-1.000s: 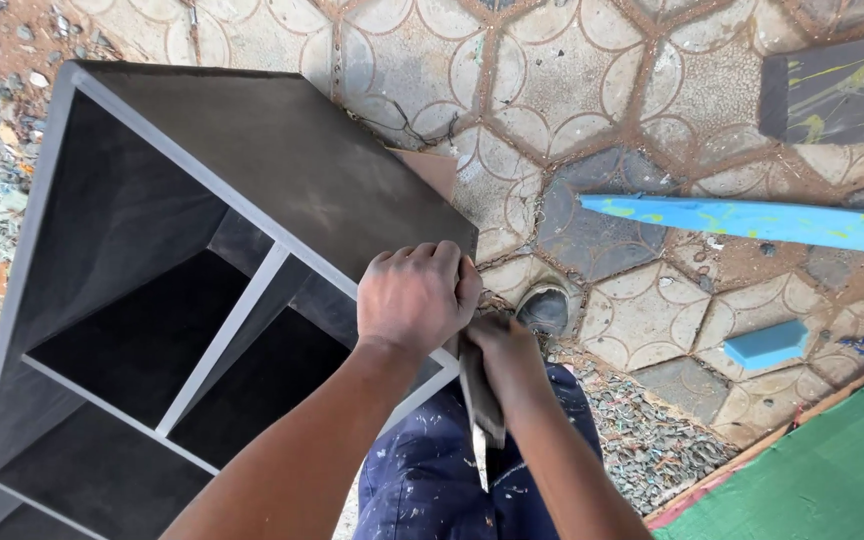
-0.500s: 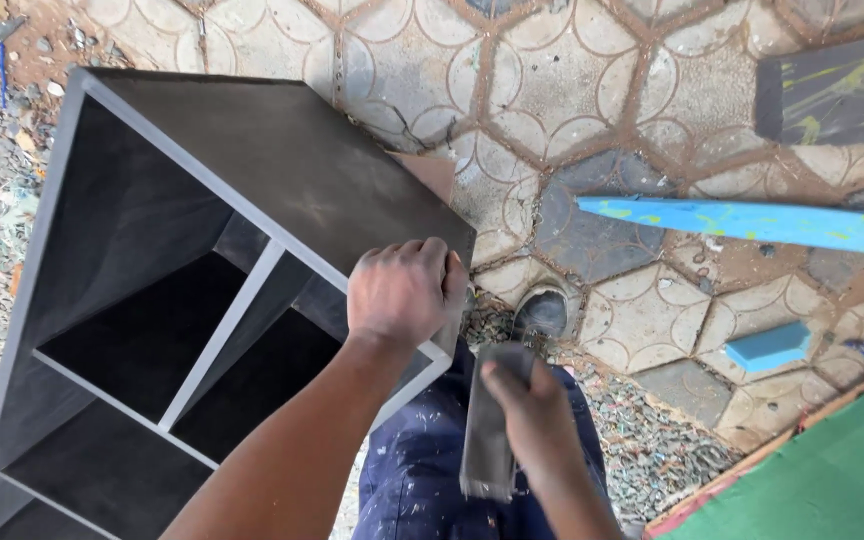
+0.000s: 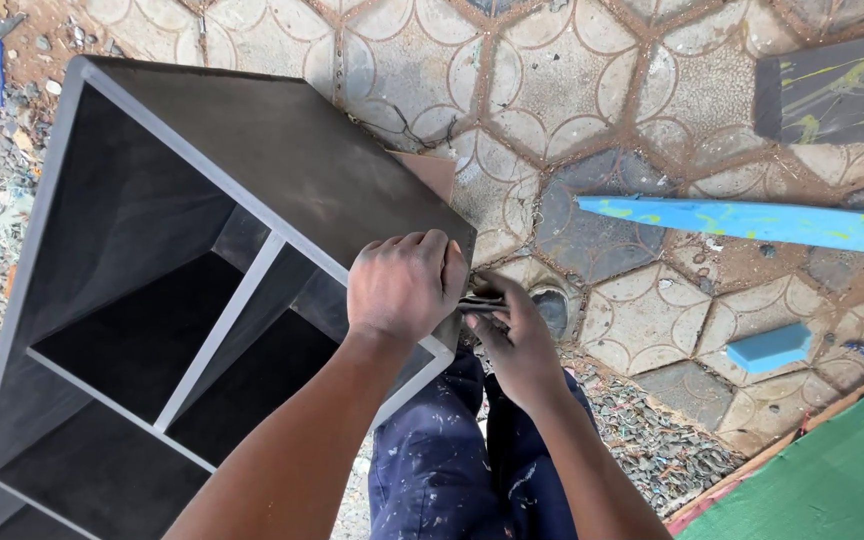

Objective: The person sands the side and top edge of a dark gray wooden cabinet using a sanding block. The person holds the cabinet with one hand and sands with the other, moving along the vertical edge and then the top corner.

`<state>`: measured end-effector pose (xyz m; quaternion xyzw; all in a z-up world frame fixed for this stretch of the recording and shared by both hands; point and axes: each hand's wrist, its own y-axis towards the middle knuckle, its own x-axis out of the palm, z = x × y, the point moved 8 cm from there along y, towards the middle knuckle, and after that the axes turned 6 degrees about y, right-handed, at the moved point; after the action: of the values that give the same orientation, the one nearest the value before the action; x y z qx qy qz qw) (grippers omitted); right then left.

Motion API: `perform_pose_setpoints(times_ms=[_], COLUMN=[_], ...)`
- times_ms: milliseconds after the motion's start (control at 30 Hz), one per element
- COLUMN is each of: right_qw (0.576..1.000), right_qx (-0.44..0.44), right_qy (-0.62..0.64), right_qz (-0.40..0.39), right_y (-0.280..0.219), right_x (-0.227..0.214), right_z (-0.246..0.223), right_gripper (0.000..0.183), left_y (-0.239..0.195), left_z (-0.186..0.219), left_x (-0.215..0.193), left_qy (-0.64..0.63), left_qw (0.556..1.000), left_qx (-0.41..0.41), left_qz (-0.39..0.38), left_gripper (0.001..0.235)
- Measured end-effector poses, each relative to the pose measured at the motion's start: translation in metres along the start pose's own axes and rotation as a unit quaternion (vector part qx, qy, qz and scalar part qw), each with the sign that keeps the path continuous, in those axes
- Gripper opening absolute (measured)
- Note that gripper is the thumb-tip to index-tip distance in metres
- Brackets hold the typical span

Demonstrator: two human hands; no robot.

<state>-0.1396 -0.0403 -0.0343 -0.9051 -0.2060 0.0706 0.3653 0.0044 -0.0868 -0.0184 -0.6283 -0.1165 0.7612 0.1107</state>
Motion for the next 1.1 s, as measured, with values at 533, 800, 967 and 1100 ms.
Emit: perform_pose_setpoints(times_ms=[533,800,967,1100], right_qw=[0.988,0.986,0.985,0.986], right_qx=[-0.088,-0.154,-0.149,-0.16], right_qy=[0.052,-0.059,-0.08,-0.056], right_qz=[0.119,0.038,0.037,-0.004], right_y=[0.013,0.006,0.007,-0.003], right_x=[-0.004,0.003,-0.001,-0.001], right_z=[0.027,0.03,0.022,-0.001], right_gripper=[0.05,0.01,0.012,0.013], left_y=[-0.002,0.0,0.003,0.017], left_z=[0.002,0.0,0.001,-0.007], left_x=[-0.01,-0.004,-0.011,-0.005], left_qy=[-0.011,-0.041,-0.074,-0.092], left_qw=[0.999,0.998,0.996,0.987], left_qx=[0.04,0.038,0.025,0.032], left_qz=[0.03,0.006,-0.039,-0.132], left_gripper=[0.041,0.043,0.04,0.033])
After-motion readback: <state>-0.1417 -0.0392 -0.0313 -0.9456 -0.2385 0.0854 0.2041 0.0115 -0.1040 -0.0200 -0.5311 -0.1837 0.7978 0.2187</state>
